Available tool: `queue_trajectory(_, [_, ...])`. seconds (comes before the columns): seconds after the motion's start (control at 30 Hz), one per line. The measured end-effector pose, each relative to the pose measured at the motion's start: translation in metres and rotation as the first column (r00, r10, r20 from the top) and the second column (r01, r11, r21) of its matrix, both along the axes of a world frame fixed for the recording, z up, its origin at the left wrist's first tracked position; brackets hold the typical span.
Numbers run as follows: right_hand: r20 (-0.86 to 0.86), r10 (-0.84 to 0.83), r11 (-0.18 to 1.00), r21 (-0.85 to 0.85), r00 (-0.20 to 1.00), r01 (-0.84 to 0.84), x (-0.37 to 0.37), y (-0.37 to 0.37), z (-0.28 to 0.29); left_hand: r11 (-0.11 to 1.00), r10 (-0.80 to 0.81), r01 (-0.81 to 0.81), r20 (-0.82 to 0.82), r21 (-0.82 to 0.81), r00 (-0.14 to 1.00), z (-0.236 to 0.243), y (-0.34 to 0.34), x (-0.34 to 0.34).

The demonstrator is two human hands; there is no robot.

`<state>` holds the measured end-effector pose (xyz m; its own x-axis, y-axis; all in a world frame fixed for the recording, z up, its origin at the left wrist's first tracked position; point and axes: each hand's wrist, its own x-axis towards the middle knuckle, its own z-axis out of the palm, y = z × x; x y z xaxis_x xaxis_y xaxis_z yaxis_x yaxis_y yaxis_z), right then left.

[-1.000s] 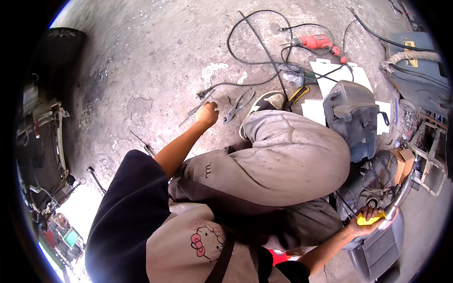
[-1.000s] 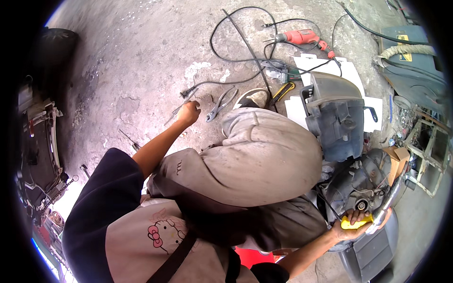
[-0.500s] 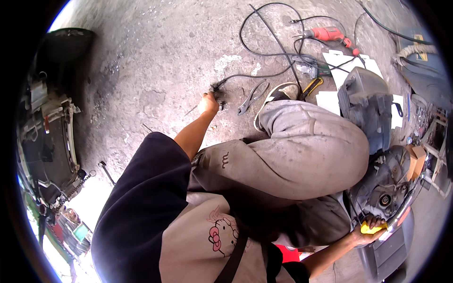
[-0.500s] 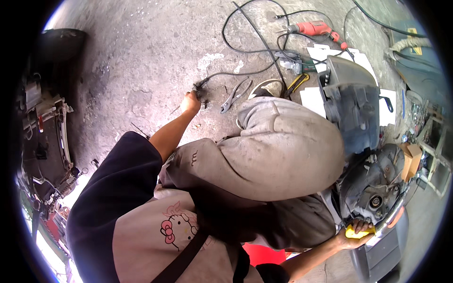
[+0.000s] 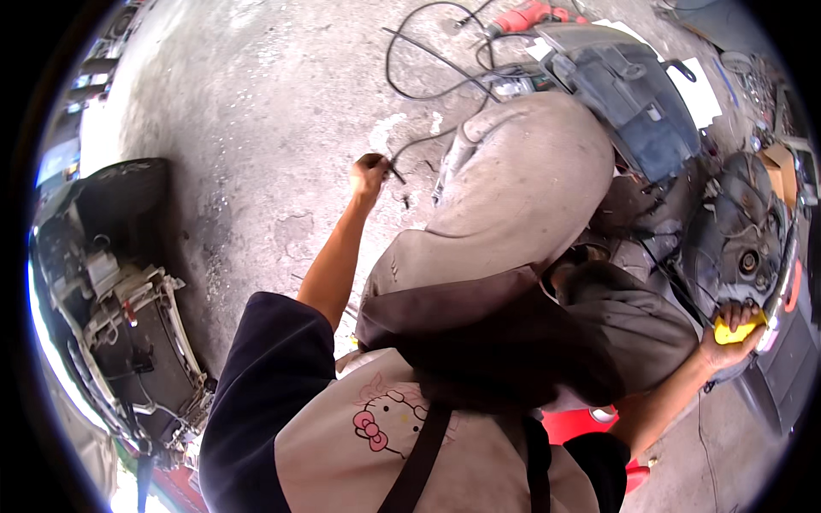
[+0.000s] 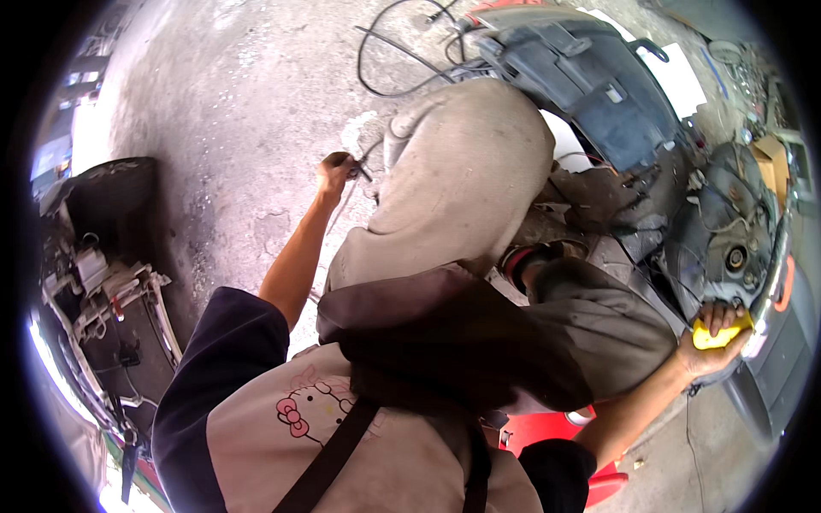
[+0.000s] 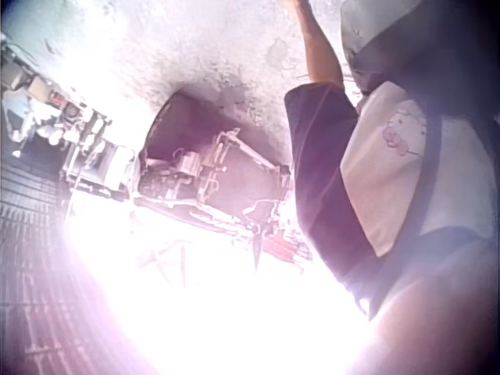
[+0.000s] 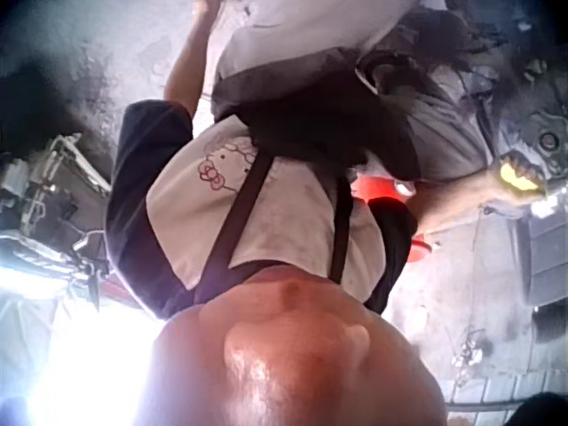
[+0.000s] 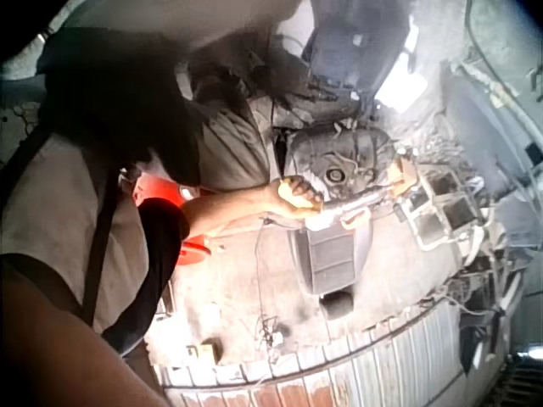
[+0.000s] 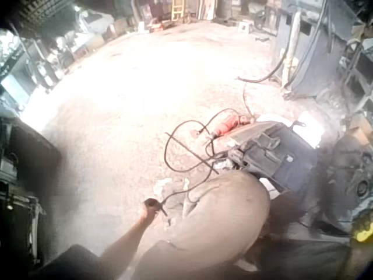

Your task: The person sits on the floor of a workshop and uses a yellow heat gun to apply heat to a black plastic car bumper. They repeatedly heat specific areas and use a metal rod to press and shape the softened plastic.

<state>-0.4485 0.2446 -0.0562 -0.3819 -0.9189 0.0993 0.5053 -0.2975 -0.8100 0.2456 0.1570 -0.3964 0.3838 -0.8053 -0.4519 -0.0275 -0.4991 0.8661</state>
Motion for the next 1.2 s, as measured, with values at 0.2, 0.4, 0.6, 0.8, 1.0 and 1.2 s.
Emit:
queue_trajectory(0.2, [-0.016,-0.080,0.997,0.017,0.997,0.080,0.015,-0.019,0.000,0.871,-0.467,0.283,0.499,0.402,0.730,-0.073,-0.019,0.036])
queue_trajectory(0.4, [0.124,-0.063,0.995,-0.071,0.990,0.072,0.014,-0.004,-0.002,0.967,-0.248,0.203,0.408,0.152,0.879,-0.001,-0.030,-0.034])
queue_trajectory(0.6, [0.143,-0.192,0.969,-0.126,0.971,0.210,0.011,0.022,-0.007,0.920,0.003,0.122,0.320,-0.372,0.947,0.266,-0.116,-0.112])
queue_trajectory(0.8, [0.224,-0.169,0.966,-0.157,0.960,0.206,0.021,0.015,-0.008,0.379,-0.441,0.735,0.589,-0.562,0.677,0.350,-0.110,-0.201])
queue_trajectory(1.0, [0.282,-0.163,0.971,-0.127,0.946,0.205,0.023,0.012,-0.001,-0.447,-0.660,0.659,0.274,0.605,-0.700,0.190,-0.086,-0.400])
queue_trajectory(1.2, [0.313,-0.152,0.967,-0.150,0.937,0.207,0.042,-0.016,0.000,0.172,-0.779,0.892,0.613,0.417,-0.136,-0.030,-0.087,-0.383])
